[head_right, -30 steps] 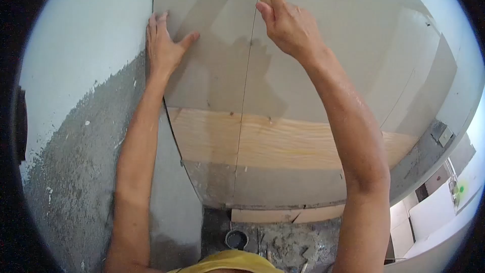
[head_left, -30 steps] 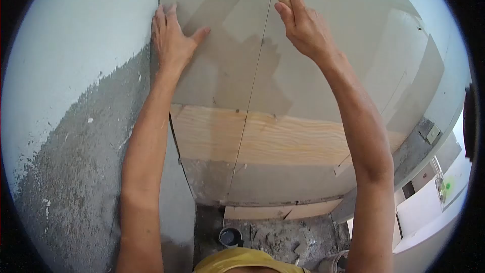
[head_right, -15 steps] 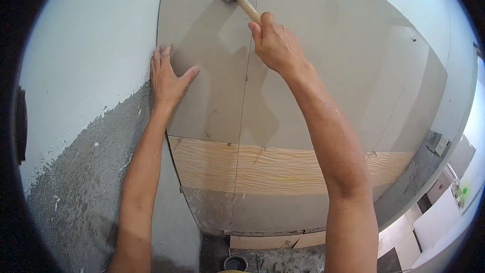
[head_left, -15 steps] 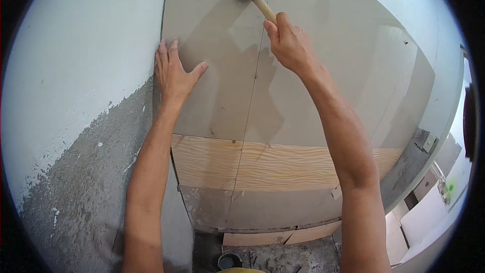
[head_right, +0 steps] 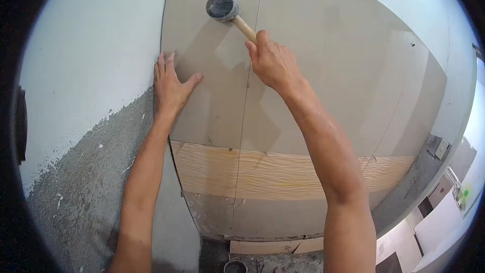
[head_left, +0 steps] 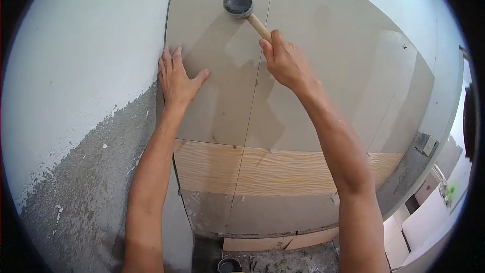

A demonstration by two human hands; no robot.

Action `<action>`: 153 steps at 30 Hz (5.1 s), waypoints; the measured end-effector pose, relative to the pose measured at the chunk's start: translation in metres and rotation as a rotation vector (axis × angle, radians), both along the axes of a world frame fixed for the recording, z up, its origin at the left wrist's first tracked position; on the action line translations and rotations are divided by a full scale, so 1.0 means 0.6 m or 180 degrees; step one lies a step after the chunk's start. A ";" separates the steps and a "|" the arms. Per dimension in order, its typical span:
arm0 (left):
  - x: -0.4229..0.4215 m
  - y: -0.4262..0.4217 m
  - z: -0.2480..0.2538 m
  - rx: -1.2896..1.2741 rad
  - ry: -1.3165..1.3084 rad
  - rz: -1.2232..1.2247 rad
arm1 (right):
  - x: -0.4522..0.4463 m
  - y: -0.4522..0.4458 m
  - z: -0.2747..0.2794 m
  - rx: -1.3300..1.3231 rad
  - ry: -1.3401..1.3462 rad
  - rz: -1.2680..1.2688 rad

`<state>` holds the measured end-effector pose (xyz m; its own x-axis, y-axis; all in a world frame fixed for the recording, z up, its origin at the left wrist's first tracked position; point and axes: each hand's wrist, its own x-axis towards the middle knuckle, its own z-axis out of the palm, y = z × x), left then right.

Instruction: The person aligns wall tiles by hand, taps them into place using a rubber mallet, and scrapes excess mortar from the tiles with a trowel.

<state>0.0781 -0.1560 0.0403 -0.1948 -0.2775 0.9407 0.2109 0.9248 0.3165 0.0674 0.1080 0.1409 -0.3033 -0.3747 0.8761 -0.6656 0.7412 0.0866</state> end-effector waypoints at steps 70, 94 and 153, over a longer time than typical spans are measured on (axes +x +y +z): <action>0.012 0.008 0.014 0.0253 -0.0376 -0.0055 | 0.052 -0.056 -0.029 0.0174 -0.0563 0.0124; 0.090 0.003 -0.312 0.2103 0.0009 -0.1102 | -0.102 0.084 -0.011 -0.0467 0.0683 0.0001; -0.044 -0.001 -0.401 0.3203 0.1015 -0.1271 | -0.108 0.124 0.024 -0.0472 0.0609 -0.0347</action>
